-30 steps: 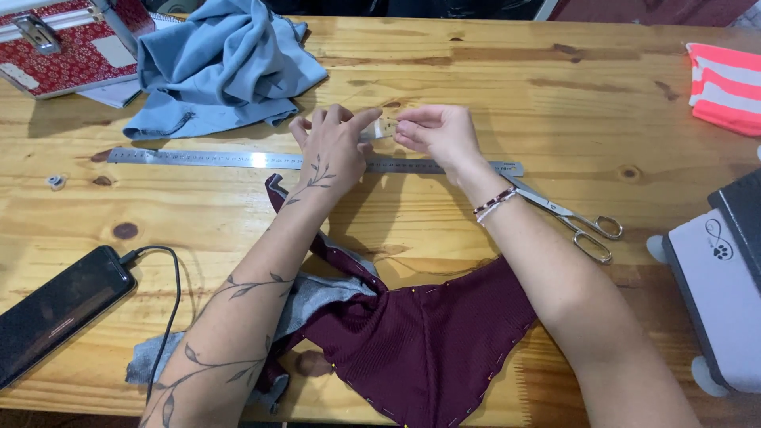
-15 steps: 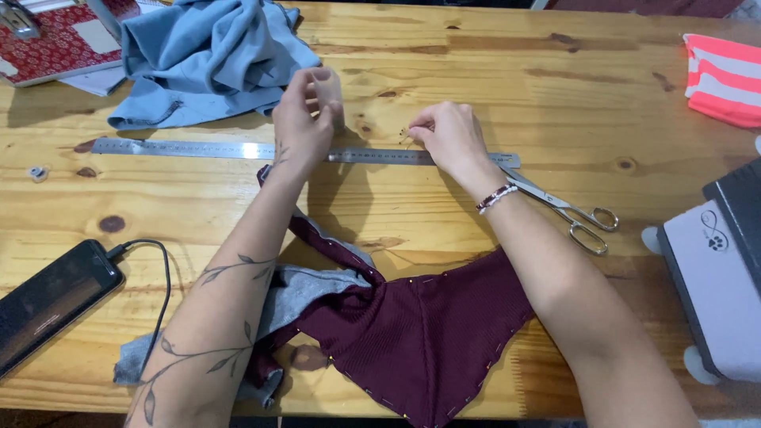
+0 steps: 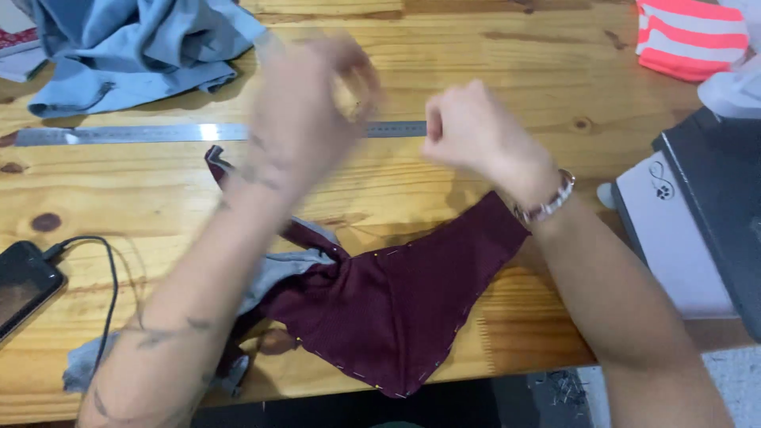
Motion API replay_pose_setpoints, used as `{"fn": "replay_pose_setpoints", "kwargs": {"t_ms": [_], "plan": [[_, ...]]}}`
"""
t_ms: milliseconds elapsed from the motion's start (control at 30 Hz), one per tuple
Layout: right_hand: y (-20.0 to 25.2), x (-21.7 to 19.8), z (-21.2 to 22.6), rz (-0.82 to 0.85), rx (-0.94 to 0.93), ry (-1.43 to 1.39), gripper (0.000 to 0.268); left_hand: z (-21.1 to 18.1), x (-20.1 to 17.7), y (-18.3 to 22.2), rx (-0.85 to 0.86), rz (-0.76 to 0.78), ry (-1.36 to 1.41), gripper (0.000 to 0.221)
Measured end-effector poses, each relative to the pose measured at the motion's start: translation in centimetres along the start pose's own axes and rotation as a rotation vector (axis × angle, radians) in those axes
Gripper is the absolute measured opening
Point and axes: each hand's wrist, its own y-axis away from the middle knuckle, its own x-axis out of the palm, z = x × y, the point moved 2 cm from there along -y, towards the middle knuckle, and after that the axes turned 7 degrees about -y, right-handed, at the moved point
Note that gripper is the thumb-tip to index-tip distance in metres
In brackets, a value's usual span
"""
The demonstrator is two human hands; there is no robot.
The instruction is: The person is pinning two pieces of fabric together along the edges to prepare a garment for sewing.
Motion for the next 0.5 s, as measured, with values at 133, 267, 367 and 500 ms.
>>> {"fn": "replay_pose_setpoints", "kwargs": {"t_ms": [133, 267, 367, 500], "plan": [[3.4, 2.6, -1.4, 0.12, -0.068, 0.077, 0.008, -6.5, 8.0, 4.1, -0.336, 0.842, -0.3, 0.035], [5.9, 1.5, -1.2, 0.214, 0.039, -0.033, 0.011, -7.7, 9.6, 5.4, -0.286, 0.977, -0.168, 0.037], [6.8, 1.3, -2.2, 0.167, 0.026, -0.072, 0.012, -8.0, 9.2, 4.8, -0.321, 0.997, -0.048, 0.028], [8.6, 0.5, -2.8, -0.155, -0.207, -0.237, 0.027, -8.1, 7.8, 4.6, -0.447, 1.033, 0.147, 0.023]]}}
